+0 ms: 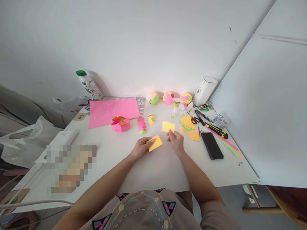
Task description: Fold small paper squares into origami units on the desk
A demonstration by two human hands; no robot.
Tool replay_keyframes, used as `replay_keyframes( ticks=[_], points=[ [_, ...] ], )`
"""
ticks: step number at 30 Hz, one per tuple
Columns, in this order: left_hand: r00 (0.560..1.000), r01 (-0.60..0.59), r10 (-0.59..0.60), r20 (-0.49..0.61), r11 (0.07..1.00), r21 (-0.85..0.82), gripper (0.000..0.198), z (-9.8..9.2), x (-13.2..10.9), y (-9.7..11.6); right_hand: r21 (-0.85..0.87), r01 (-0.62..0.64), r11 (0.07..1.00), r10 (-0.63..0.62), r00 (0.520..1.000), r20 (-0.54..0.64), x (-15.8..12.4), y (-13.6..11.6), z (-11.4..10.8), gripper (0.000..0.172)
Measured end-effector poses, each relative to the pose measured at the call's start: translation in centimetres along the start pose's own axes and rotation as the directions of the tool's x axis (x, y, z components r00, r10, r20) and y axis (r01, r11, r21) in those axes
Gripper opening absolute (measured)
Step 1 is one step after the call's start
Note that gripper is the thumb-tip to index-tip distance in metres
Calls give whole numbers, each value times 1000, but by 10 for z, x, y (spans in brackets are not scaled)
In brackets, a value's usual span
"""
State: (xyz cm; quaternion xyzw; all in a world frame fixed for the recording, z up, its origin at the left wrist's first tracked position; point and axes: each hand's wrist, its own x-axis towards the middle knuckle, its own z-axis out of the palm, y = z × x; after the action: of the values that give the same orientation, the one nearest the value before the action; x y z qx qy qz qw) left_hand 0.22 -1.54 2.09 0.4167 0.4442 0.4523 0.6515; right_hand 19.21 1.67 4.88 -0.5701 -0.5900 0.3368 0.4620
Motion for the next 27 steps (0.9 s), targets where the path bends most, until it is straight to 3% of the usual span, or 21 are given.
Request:
replay_keyframes(
  ticks=[2,4,5,7,9,11,13,15,17,19,24,27],
  points=[
    [1000,19,-19,10,1000,16,39,0,0,1,-233,148,961,-204,949,-241,18,11,-24,38],
    [999,42,-43,28,998,45,38,0,-1,2,-482,209,851,-400,852,-338,37,26,-48,30],
    [998,55,-57,34,997,60,38,0,-2,3,-569,197,799,-431,846,-312,45,34,-58,27],
    [997,68,-71,39,994,81,37,0,-3,5,-678,139,722,-398,885,-242,57,47,-69,26],
    [996,67,-70,47,995,79,38,0,-4,7,-721,153,676,-387,906,-171,59,52,-68,32],
    [996,61,-64,60,997,49,38,0,-4,9,-668,255,699,-442,889,-123,52,45,-55,34],
    [995,60,-61,73,998,22,40,0,-4,9,-479,398,783,-497,863,-94,37,30,-36,32],
    [995,60,-61,80,998,11,41,0,-4,10,-171,498,850,-486,867,111,18,12,-16,33],
    [996,42,-42,73,999,5,40,0,-3,10,41,492,869,-473,806,356,0,0,1,33],
    [998,22,-21,52,1000,-8,39,0,-2,10,128,485,865,-485,743,461,-12,-5,11,34],
    [1000,0,-1,-23,999,-41,40,1,-1,10,245,322,915,-403,770,495,-17,2,15,31],
    [999,-9,8,-40,999,-31,41,2,0,10,269,304,914,-401,780,481,-16,5,16,20]
  ],
)
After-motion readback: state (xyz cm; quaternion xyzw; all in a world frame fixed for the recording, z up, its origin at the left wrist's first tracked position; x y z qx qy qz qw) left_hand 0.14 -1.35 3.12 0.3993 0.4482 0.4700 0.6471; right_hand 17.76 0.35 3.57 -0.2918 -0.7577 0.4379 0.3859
